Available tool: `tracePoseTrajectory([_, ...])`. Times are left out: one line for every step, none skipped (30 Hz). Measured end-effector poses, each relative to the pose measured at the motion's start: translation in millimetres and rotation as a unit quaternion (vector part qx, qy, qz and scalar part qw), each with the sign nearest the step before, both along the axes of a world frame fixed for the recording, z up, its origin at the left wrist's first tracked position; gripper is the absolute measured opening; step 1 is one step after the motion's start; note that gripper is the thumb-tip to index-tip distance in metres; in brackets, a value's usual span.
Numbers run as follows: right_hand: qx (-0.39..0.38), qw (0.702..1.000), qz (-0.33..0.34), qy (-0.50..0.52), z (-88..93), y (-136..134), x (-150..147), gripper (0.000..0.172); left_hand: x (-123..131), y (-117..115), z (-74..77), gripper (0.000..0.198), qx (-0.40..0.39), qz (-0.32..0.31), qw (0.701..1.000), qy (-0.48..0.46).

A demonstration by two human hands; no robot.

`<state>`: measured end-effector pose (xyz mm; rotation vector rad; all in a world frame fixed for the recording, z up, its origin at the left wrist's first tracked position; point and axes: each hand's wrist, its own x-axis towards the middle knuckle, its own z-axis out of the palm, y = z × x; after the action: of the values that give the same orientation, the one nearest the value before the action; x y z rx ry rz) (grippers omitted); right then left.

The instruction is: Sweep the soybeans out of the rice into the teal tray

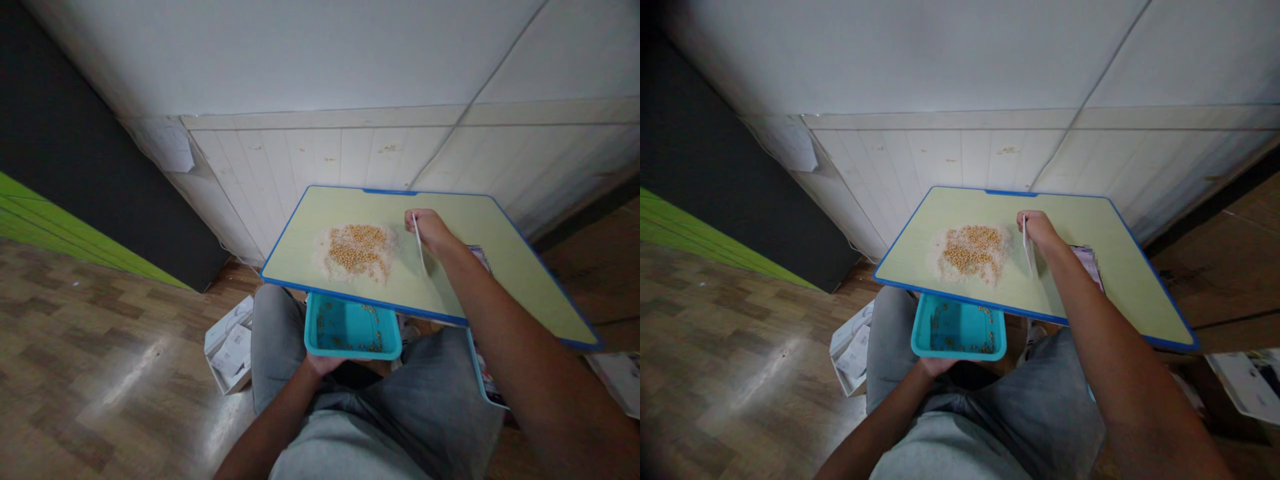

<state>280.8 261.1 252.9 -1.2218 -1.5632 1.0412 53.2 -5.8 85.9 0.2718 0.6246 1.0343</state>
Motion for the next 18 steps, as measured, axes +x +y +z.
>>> tracePoseTrajectory([-0.003, 1.000, 0.005, -0.004, -1.0, 4, 1, 0.013, 0, 0, 1.2, 0.076, -0.007, 0.004, 1.000, 0.010])
tracePoseTrajectory([-0.006, 1.000, 0.011, -0.006, -2.0, 8, 1, 0.013, 0, 0, 2.1, 0.076, -0.012, 0.004, 1.000, 0.017])
tracePoseTrajectory([-0.007, 1.000, 0.017, -0.008, -2.9, 11, 0, 0.013, 0, 0, 2.9, 0.076, -0.013, 0.001, 1.000, 0.021])
tracePoseTrajectory([-0.007, 1.000, 0.024, -0.009, -3.6, 15, -3, 0.013, 0, 0, 3.5, 0.076, -0.010, -0.006, 1.000, 0.024])
tracePoseTrajectory([-0.007, 0.999, 0.031, -0.009, -4.1, 18, -6, 0.013, 0, 1, 3.9, 0.076, -0.005, -0.012, 1.000, 0.026])
tracePoseTrajectory([-0.006, 0.999, 0.037, -0.009, -4.2, 21, -11, 0.013, 0, 1, 4.4, 0.076, 0.000, -0.019, 0.999, 0.028])
tracePoseTrajectory([-0.004, 0.999, 0.045, -0.008, -4.1, 24, -16, 0.014, -1, 1, 4.8, 0.076, 0.005, -0.025, 0.999, 0.028])
tracePoseTrajectory([-0.004, 0.999, 0.054, -0.008, -3.8, 27, -22, 0.014, -1, 1, 5.3, 0.076, 0.008, -0.031, 0.999, 0.027])
tracePoseTrajectory([-0.004, 0.998, 0.065, -0.007, -3.3, 29, -29, 0.013, -1, 1, 5.9, 0.076, 0.009, -0.034, 0.999, 0.026])
tracePoseTrajectory([-0.004, 0.997, 0.076, -0.005, -2.7, 31, -36, 0.013, -1, 0, 6.5, 0.077, 0.009, -0.037, 0.999, 0.026])
tracePoseTrajectory([-0.005, 0.996, 0.088, -0.004, -2.2, 32, -42, 0.013, -2, 0, 7.1, 0.077, 0.009, -0.038, 0.999, 0.026])
tracePoseTrajectory([-0.006, 0.995, 0.100, -0.003, -1.7, 33, -49, 0.015, -2, 0, 7.5, 0.078, 0.010, -0.038, 0.999, 0.025])
tracePoseTrajectory([-0.008, 0.994, 0.111, -0.002, -1.3, 33, -55, 0.015, -2, -1, 7.7, 0.078, 0.010, -0.038, 0.999, 0.025])
tracePoseTrajectory([-0.009, 0.993, 0.121, -0.001, -1.1, 32, -60, 0.016, -3, -1, 7.6, 0.078, 0.011, -0.037, 0.999, 0.024])
tracePoseTrajectory([-0.011, 0.992, 0.129, 0.001, -1.0, 32, -64, 0.016, -3, -1, 7.3, 0.078, 0.011, -0.036, 0.999, 0.023])
tracePoseTrajectory([-0.012, 0.991, 0.136, 0.002, -1.1, 31, -68, 0.016, -3, -1, 6.7, 0.078, 0.012, -0.034, 0.999, 0.022])
tracePoseTrajectory([-0.013, 0.990, 0.141, 0.003, -1.3, 30, -71, 0.015, -3, 0, 5.8, 0.077, 0.013, -0.033, 0.999, 0.020])
tracePoseTrajectory([-0.014, 0.989, 0.145, 0.004, -1.6, 28, -74, 0.015, -4, 0, 4.9, 0.076, 0.014, -0.031, 0.999, 0.017])
